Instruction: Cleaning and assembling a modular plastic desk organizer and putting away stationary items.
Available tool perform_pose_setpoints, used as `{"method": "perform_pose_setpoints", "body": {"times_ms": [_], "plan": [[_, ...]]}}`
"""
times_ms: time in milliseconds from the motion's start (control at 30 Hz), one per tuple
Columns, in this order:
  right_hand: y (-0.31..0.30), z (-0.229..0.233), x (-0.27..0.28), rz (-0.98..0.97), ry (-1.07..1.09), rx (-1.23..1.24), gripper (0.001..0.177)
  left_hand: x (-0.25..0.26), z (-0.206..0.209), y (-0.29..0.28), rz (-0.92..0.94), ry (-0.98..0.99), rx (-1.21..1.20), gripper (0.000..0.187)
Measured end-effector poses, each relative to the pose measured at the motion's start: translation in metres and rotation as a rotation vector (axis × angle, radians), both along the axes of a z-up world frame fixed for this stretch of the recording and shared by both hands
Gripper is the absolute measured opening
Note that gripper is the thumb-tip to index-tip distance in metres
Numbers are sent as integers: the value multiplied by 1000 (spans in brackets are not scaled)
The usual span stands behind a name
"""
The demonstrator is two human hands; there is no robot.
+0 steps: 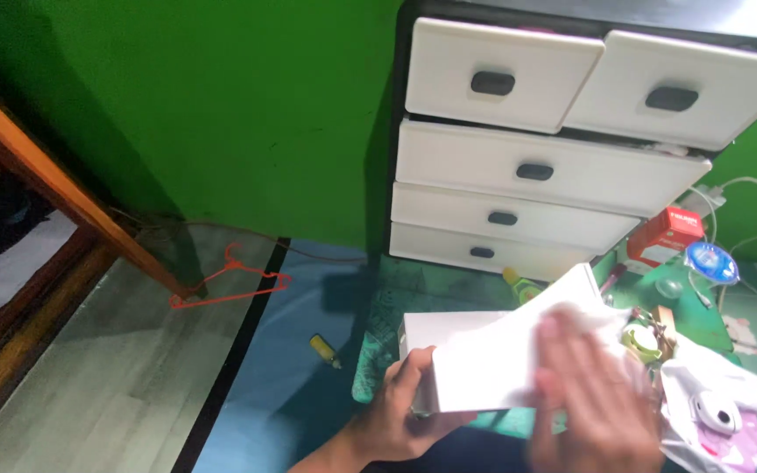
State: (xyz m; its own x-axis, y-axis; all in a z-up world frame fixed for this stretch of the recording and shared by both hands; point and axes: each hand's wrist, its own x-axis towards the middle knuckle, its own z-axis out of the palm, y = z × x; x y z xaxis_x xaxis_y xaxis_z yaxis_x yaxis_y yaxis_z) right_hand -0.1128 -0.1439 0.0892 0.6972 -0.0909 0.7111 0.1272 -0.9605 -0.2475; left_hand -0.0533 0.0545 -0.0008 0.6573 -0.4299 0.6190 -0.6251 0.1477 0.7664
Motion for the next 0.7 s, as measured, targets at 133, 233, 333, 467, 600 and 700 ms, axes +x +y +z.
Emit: {"method": "perform_pose_setpoints", "body": {"times_ms": [133,233,333,467,600,700], "plan": [[1,8,-2,182,116,-212,44,3,6,1,-52,-12,27,60],[-23,30,11,19,94,-174,39,6,-1,1,-99,-43,-10,60],[-6,11,-2,95,133,-64,47,16,-6,2,-123,-9,5,56],[-26,4,-4,189,183,-116,46,22,-19,7,-247,155,-38,53],[-47,-11,-3,182,28,718,41,42,-54,10,-446,342,-437,36],[-15,-32,-9,361,-56,884,46,52,-49,15,-614,415,-737,30]]}}
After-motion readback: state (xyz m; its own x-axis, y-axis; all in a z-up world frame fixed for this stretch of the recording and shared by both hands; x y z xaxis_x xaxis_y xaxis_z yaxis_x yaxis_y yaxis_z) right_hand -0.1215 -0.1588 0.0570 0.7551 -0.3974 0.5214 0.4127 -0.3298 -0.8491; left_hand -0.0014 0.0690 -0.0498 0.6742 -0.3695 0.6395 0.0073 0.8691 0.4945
